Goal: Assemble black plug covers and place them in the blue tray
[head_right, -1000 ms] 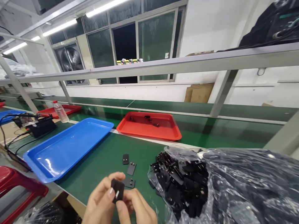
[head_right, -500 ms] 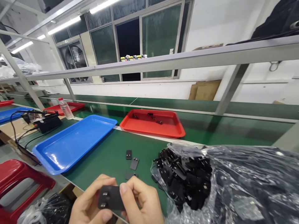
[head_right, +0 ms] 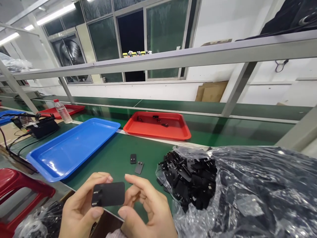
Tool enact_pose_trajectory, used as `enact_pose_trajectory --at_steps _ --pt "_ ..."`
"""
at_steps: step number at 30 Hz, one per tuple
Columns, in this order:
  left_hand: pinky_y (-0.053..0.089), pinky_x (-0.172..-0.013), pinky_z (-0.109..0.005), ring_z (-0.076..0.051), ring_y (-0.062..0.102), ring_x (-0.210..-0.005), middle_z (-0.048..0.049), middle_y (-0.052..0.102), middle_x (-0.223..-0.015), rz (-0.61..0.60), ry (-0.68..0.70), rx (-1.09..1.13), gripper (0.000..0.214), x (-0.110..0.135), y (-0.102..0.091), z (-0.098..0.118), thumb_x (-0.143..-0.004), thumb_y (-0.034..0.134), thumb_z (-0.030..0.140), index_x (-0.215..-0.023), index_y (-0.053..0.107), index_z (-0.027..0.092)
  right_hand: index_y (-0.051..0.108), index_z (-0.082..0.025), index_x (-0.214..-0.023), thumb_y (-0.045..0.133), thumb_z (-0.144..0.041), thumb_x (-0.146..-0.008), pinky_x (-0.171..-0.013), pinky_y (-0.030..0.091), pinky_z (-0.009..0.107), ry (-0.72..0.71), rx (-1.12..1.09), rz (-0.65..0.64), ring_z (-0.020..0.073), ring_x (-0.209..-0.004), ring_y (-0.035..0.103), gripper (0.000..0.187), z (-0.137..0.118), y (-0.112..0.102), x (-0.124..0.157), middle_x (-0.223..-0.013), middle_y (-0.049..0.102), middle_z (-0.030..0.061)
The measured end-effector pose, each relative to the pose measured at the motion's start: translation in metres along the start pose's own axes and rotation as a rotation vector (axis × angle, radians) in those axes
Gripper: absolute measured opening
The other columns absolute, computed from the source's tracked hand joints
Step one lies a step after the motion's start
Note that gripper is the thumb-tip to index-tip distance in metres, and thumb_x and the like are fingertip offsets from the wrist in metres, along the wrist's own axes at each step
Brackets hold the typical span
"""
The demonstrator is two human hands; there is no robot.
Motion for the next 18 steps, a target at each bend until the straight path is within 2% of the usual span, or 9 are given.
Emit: enact_pose_trajectory --at_steps 7,12,18 --pt "0.049 -0.077 -0.024 -0.019 0.057 -0.092 -0.0036 0.065 -0.091 -0.09 0.047 -0.006 0.033 -0.002 0.008 0.005 -0.069 0.076 0.05 -0.096 0.074 0.031 0.073 -0.037 -0.1 0.067 -0.012 -0.075 -0.071 0.052 0.014 -0.09 0.024 0.02 0.0106 -0.069 0.061 0.035 -0.003 -0.002 -0.003 -0.077 0.063 -0.0042" --pt "0.049 -0.079 -0.024 -0.019 0.057 -0.095 -0.0034 0.065 -0.095 -0.093 -0.002 -0.008 0.033 0.0 0.006 -0.003 -0.067 0.078 0.047 -0.097 0.074 0.032 0.073 -0.034 -0.098 0.067 -0.013 -0.074 -0.073 0.052 0.014 -0.024 0.002 0.035 0.0117 -0.073 0.063 0.032 0.007 -0.005 -0.003 -0.08 0.065 -0.0032" --pt "0.047 -0.083 -0.023 -0.019 0.057 -0.096 -0.0029 0.064 -0.095 -0.062 -0.063 -0.012 0.033 0.002 0.001 -0.011 -0.065 0.079 0.047 -0.093 0.075 0.031 0.073 -0.035 -0.099 0.067 -0.012 -0.075 -0.074 0.052 0.015 -0.013 -0.029 0.022 0.0119 -0.074 0.063 0.033 0.013 -0.005 -0.003 -0.08 0.064 -0.0035"
Point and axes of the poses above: each hand's wrist, its own x-axis away from the middle knuckle, its own y-axis out of the palm, z = x × y, the point moved 10 cm from there along -x, towards the middle knuckle
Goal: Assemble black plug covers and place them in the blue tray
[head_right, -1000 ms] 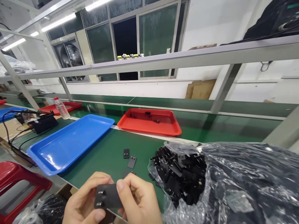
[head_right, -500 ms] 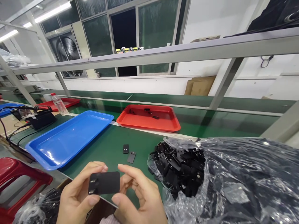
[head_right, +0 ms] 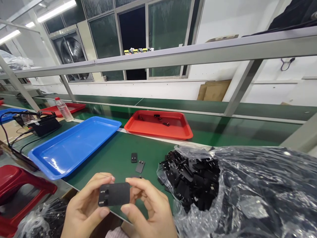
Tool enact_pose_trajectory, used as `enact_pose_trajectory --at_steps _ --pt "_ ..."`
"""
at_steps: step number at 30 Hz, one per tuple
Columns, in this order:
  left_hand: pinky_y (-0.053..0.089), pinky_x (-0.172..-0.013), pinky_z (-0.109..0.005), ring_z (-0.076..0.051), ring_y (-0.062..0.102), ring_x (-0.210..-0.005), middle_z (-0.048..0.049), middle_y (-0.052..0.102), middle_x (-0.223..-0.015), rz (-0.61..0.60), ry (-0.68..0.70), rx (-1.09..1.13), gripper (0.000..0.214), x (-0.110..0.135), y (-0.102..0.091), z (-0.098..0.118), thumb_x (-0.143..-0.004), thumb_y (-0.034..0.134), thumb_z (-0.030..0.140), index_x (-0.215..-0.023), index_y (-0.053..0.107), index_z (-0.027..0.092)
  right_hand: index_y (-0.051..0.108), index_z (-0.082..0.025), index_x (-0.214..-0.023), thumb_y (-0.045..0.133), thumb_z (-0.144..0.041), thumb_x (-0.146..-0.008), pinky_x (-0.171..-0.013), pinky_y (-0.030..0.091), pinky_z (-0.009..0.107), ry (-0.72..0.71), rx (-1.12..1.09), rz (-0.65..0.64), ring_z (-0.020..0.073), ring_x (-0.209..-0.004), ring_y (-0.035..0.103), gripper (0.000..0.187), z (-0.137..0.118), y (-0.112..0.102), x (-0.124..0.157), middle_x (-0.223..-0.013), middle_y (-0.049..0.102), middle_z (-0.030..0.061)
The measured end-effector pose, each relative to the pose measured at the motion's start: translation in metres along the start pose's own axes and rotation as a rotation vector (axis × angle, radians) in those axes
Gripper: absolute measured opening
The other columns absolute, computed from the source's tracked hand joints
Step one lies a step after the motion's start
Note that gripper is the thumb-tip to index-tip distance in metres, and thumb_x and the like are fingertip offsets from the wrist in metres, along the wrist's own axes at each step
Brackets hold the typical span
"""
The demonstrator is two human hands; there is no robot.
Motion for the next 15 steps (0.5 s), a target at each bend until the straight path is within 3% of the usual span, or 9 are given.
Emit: enact_pose_trajectory --at_steps 6,15 --pt "0.047 -0.084 -0.025 -0.02 0.057 -0.097 -0.0048 0.064 -0.095 0.027 -0.002 0.012 0.033 0.0006 -0.0014 -0.0005 -0.065 0.08 0.045 -0.092 0.075 0.027 0.072 -0.034 -0.1 0.068 -0.016 -0.077 -0.075 0.051 0.016 0.038 -0.011 -0.01 0.0126 -0.075 0.062 0.029 0.006 -0.0011 0.0012 -0.082 0.064 -0.0026" --pt "0.046 -0.086 -0.022 -0.017 0.056 -0.099 -0.0008 0.064 -0.096 0.0 0.051 -0.009 0.028 0.002 0.0024 0.0039 -0.071 0.076 0.046 -0.095 0.073 0.032 0.072 -0.034 -0.1 0.07 -0.018 -0.078 -0.073 0.05 0.015 0.019 -0.027 -0.014 0.012 -0.074 0.061 0.027 0.005 0.0006 0.0012 -0.08 0.064 -0.0031"
Point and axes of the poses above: each hand's wrist, its own x-axis away from the middle knuckle, its own y-axis out of the palm, z = x × y, the point moved 10 cm from there along -x, towards the middle knuckle
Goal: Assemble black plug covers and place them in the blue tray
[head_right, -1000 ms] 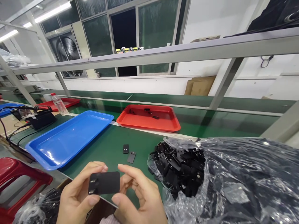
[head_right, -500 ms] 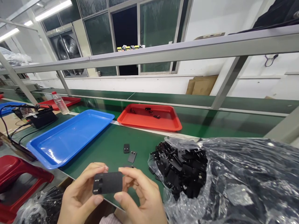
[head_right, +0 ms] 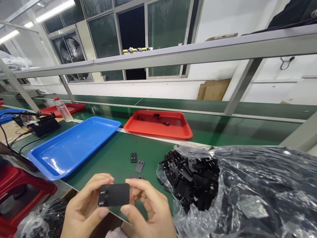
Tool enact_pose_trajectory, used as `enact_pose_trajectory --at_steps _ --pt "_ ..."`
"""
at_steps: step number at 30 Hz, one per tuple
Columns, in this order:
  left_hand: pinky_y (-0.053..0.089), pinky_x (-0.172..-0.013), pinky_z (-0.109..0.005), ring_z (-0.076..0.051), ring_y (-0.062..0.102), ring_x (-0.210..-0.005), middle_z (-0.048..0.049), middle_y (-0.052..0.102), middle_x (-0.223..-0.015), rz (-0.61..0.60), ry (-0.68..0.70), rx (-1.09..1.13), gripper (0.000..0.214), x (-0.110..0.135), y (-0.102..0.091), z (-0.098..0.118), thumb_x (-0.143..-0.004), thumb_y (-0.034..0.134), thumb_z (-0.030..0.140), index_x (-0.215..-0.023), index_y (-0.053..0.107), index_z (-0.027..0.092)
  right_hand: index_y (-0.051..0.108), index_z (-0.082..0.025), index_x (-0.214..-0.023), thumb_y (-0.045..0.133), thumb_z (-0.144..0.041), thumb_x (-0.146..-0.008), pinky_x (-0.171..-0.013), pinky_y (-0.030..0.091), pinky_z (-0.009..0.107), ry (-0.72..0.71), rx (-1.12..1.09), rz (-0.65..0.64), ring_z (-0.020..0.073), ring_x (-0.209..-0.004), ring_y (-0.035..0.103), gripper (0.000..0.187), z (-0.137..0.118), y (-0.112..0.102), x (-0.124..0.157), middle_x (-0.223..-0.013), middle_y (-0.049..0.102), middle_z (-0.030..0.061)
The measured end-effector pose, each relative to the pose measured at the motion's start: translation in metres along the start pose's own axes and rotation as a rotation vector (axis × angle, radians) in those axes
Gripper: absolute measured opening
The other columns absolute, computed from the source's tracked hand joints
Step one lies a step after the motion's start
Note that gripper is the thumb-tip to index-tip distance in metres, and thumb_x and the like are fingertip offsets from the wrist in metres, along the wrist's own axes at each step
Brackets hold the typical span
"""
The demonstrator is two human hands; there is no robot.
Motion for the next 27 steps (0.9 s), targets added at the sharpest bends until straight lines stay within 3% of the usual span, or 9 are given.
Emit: enact_pose_trajectory --at_steps 9,22,25,27 --pt "0.045 -0.087 -0.022 -0.017 0.056 -0.099 0.0003 0.064 -0.097 -0.021 0.048 0.0 0.031 0.001 0.0 0.004 -0.072 0.074 0.049 -0.097 0.071 0.032 0.073 -0.036 -0.095 0.069 -0.011 -0.072 -0.071 0.048 0.009 -0.083 0.016 0.022 0.0086 -0.069 0.059 0.034 -0.011 0.002 0.0 -0.073 0.065 -0.0066" --pt "0.047 -0.087 -0.023 -0.017 0.057 -0.099 -0.0002 0.064 -0.095 -0.032 0.081 -0.037 0.027 0.004 0.003 0.007 -0.075 0.072 0.047 -0.097 0.07 0.032 0.068 -0.036 -0.104 0.067 -0.02 -0.081 -0.072 0.05 0.017 -0.058 0.089 -0.057 0.0123 -0.072 0.061 0.027 -0.005 0.005 0.003 -0.078 0.063 -0.0038" --pt "0.046 -0.09 -0.026 -0.018 0.057 -0.105 -0.0008 0.064 -0.102 -0.002 0.147 -0.244 0.023 -0.006 -0.019 0.002 -0.078 0.069 0.043 -0.098 0.068 0.031 0.068 -0.035 -0.106 0.066 -0.022 -0.083 -0.073 0.051 0.016 -0.083 0.102 -0.003 0.012 -0.074 0.062 0.026 -0.005 0.0 0.002 -0.081 0.065 -0.0031" --pt "0.045 -0.093 -0.03 -0.02 0.057 -0.107 -0.0033 0.063 -0.11 0.128 0.183 -0.569 0.025 -0.024 -0.057 -0.006 -0.081 0.065 0.039 -0.103 0.066 0.028 0.068 -0.036 -0.106 0.065 -0.023 -0.085 -0.072 0.051 0.015 -0.111 0.131 0.042 0.0118 -0.075 0.063 0.025 -0.005 -0.007 0.002 -0.083 0.067 -0.003"
Point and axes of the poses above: each hand's wrist, its own x-axis away from the middle knuckle, its own y-axis out of the palm, z = x × y, the point moved 10 cm from there along -x, towards the middle knuckle
